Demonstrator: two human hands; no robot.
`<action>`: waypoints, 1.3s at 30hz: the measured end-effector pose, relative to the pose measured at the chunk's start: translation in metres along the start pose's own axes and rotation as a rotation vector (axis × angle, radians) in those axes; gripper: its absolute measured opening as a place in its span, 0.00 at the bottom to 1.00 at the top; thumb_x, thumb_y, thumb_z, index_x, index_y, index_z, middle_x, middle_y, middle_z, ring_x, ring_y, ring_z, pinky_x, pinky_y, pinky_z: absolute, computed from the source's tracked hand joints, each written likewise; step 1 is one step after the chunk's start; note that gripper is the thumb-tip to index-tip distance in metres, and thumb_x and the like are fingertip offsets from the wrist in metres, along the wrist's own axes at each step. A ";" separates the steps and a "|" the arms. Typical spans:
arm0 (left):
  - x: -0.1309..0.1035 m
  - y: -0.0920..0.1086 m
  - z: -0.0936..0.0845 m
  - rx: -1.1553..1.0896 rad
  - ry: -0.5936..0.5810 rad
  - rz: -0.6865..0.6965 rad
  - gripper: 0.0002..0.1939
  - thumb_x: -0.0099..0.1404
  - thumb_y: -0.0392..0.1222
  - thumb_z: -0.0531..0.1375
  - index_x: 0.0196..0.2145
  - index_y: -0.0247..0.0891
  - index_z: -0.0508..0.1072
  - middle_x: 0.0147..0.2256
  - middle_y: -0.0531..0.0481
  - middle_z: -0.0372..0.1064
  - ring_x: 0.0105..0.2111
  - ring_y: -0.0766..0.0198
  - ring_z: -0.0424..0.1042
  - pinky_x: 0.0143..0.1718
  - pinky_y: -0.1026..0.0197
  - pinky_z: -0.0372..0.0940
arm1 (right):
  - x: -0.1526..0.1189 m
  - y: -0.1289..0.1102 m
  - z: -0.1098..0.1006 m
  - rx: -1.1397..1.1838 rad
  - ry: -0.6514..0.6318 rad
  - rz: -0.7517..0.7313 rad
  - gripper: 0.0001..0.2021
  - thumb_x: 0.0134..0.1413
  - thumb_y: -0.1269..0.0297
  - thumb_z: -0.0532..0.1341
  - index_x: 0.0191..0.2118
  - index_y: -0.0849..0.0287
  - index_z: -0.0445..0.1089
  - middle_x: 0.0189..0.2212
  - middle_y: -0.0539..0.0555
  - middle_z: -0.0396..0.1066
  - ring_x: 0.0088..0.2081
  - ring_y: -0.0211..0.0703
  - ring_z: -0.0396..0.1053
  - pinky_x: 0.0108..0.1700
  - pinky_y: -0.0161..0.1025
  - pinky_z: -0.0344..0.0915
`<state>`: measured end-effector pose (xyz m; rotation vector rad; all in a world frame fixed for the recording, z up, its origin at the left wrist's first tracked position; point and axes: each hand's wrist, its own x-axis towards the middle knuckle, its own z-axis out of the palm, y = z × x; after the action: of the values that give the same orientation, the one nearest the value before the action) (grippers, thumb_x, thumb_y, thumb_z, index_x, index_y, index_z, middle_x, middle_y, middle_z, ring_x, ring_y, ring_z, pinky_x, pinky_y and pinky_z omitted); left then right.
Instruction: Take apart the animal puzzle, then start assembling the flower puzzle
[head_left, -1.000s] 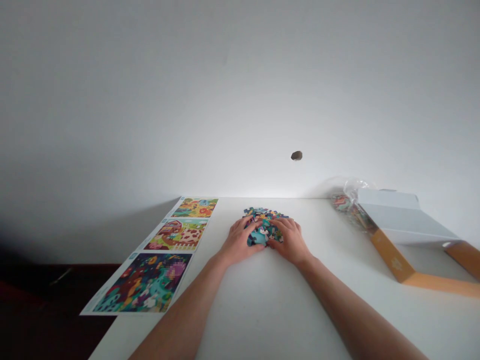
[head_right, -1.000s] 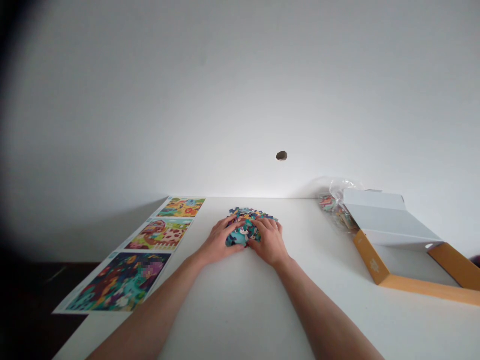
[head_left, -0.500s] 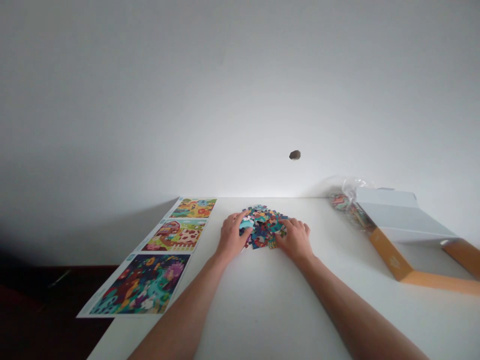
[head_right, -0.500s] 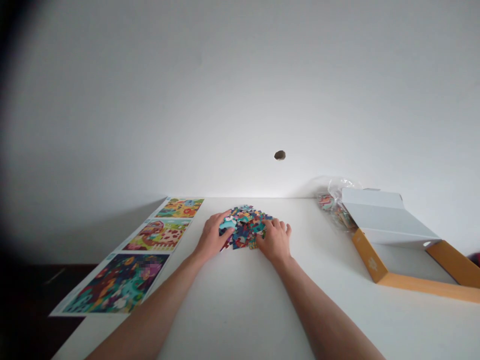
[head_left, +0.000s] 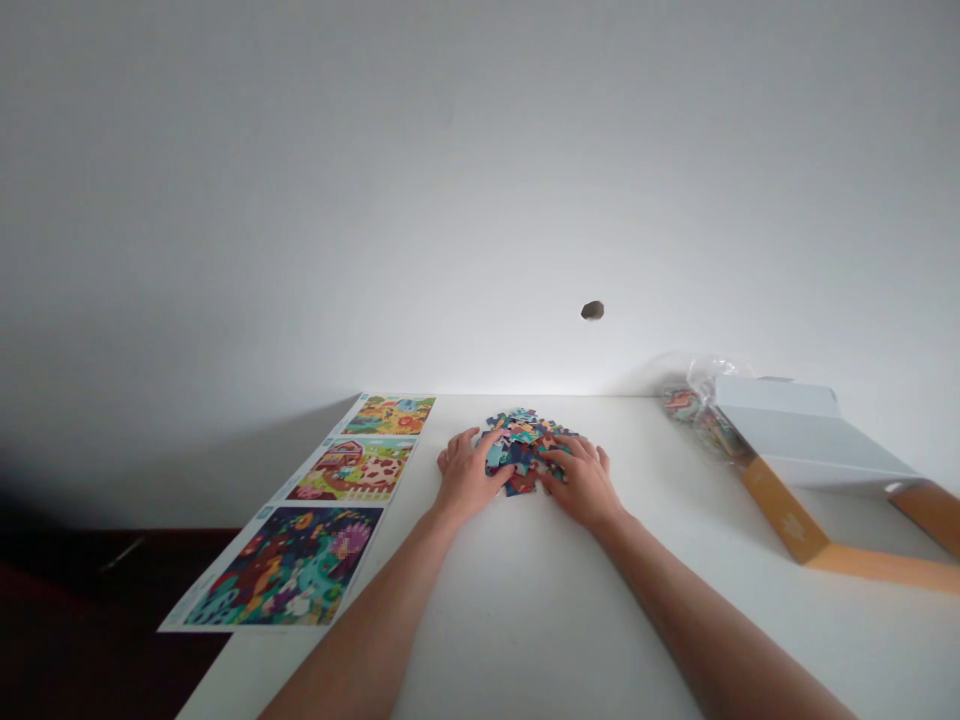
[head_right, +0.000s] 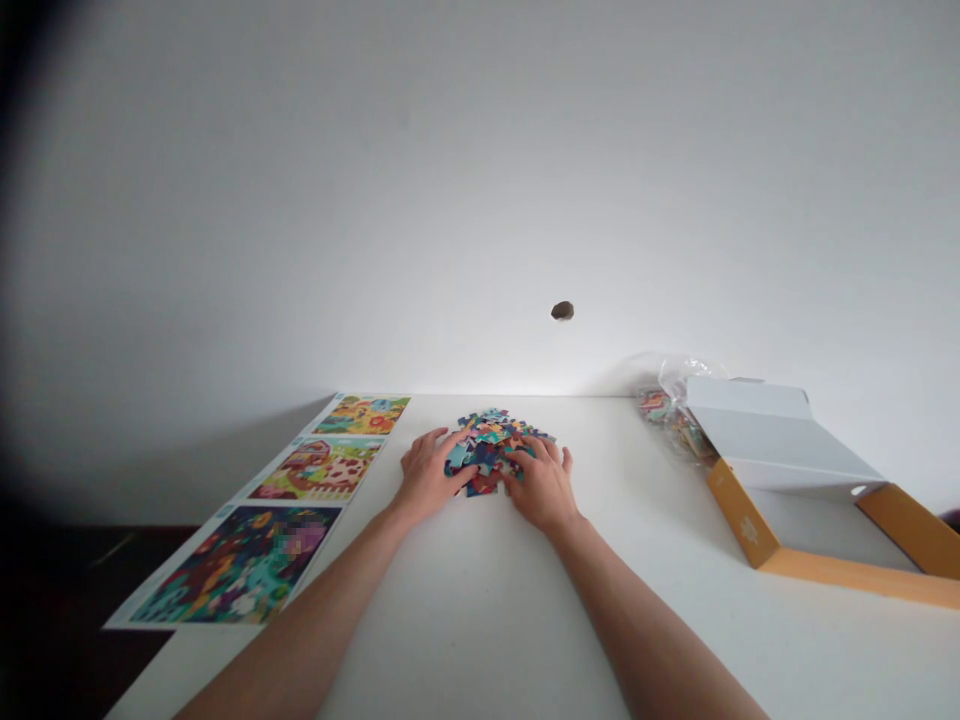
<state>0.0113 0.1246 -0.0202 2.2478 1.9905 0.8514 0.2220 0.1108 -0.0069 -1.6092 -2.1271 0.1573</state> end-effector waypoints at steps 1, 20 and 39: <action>0.000 -0.001 0.000 0.002 0.004 -0.008 0.29 0.59 0.49 0.63 0.58 0.54 0.66 0.56 0.43 0.60 0.58 0.46 0.56 0.56 0.44 0.55 | 0.000 0.001 0.000 -0.001 0.013 0.029 0.14 0.55 0.61 0.62 0.49 0.45 0.73 0.58 0.52 0.63 0.60 0.54 0.54 0.61 0.61 0.46; -0.002 -0.001 -0.002 -0.040 -0.053 0.157 0.32 0.57 0.46 0.65 0.59 0.53 0.65 0.61 0.45 0.53 0.61 0.46 0.53 0.60 0.43 0.53 | -0.004 -0.004 -0.001 0.008 -0.110 -0.108 0.21 0.51 0.54 0.65 0.53 0.40 0.71 0.64 0.54 0.51 0.66 0.62 0.40 0.62 0.66 0.38; 0.001 0.000 -0.005 0.015 0.070 -0.046 0.21 0.60 0.43 0.62 0.51 0.54 0.73 0.56 0.44 0.59 0.59 0.46 0.57 0.57 0.41 0.54 | -0.003 -0.005 -0.002 0.073 -0.115 -0.167 0.11 0.51 0.54 0.66 0.41 0.42 0.78 0.65 0.53 0.49 0.68 0.62 0.37 0.63 0.66 0.34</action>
<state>0.0092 0.1238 -0.0155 2.2007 2.0756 0.9265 0.2192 0.1067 -0.0046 -1.4047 -2.3037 0.2761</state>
